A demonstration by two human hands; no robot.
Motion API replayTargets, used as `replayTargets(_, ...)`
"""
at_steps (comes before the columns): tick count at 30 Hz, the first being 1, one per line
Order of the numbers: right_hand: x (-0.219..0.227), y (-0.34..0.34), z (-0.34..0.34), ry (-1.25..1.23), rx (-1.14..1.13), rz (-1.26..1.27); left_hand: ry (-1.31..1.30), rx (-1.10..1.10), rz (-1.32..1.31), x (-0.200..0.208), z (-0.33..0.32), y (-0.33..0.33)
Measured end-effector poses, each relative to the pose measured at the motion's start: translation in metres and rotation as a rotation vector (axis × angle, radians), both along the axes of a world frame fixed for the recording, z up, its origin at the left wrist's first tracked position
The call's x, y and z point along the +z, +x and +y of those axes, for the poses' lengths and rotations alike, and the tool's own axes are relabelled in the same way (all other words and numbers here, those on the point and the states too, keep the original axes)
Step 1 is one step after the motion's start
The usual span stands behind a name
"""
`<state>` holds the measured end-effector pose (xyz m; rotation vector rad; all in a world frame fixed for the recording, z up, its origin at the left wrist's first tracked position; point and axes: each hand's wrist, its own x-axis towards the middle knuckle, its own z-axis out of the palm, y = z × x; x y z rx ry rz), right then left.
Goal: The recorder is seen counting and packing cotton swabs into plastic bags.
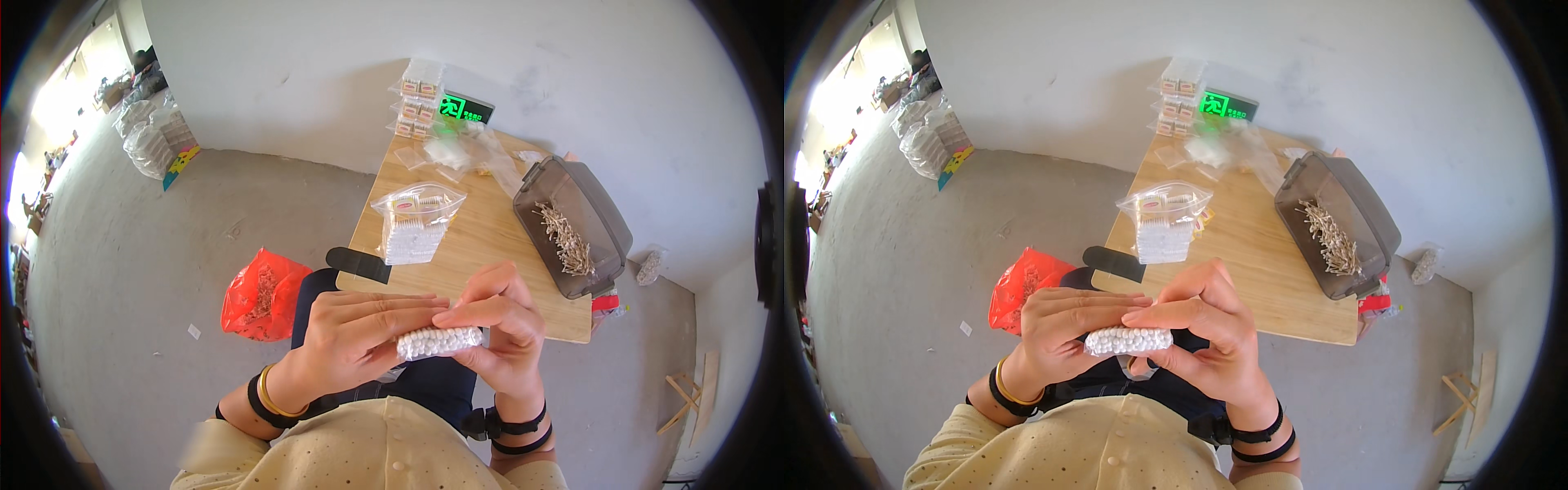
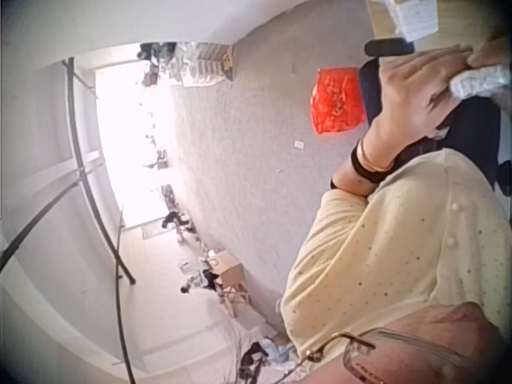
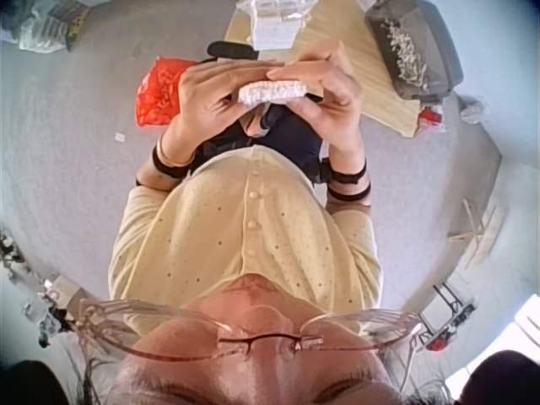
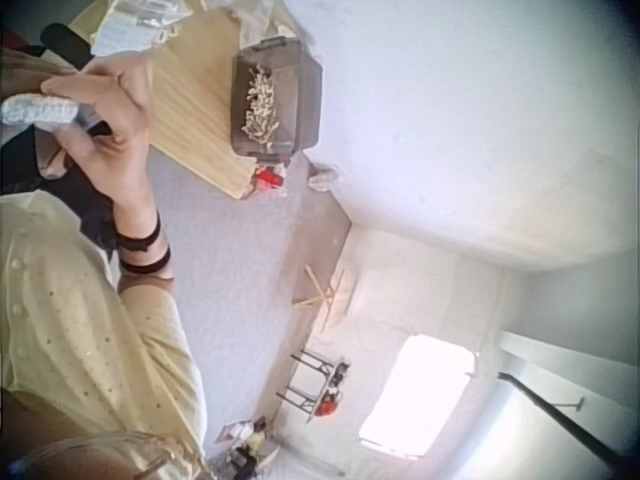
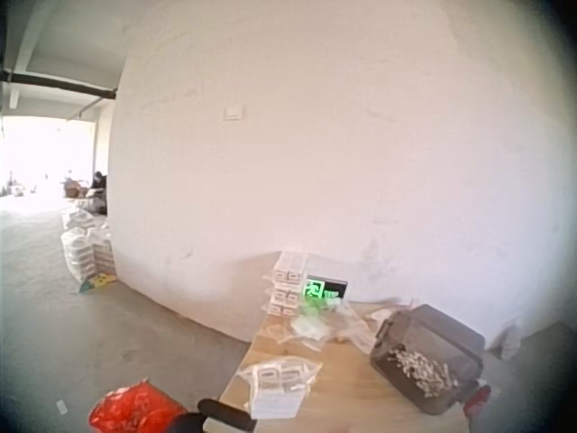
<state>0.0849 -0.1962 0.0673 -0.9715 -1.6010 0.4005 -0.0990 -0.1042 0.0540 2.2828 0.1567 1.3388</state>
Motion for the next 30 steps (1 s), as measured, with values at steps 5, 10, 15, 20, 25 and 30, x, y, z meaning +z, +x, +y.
replayTargets(5, 0.001, -0.003, 0.005, -0.081, -0.058, 0.014, -0.396, -0.002, 0.18, 0.003, -0.001, -0.012)
replayTargets(10, -0.049, -0.002, 0.024, -0.377, 0.022, 0.242, -1.213, -0.224, -0.44, -0.032, 0.017, 0.017)
replayTargets(15, -0.072, -0.016, 0.045, -0.322, -0.245, 0.269, -1.652, -0.3, -0.562, -0.054, 0.028, 0.037)
replayTargets(20, -0.076, -0.025, 0.063, -0.217, -0.547, 0.17, -1.878, -0.327, -0.656, -0.065, 0.022, 0.062)
replayTargets(25, -0.072, -0.01, 0.072, -0.139, -0.557, 0.37, -1.893, -0.436, -0.698, -0.067, 0.02, 0.079)
replayTargets(30, -0.079, -0.006, 0.075, -0.164, -0.62, 0.292, -1.885, -0.411, -0.724, -0.076, 0.019, 0.099)
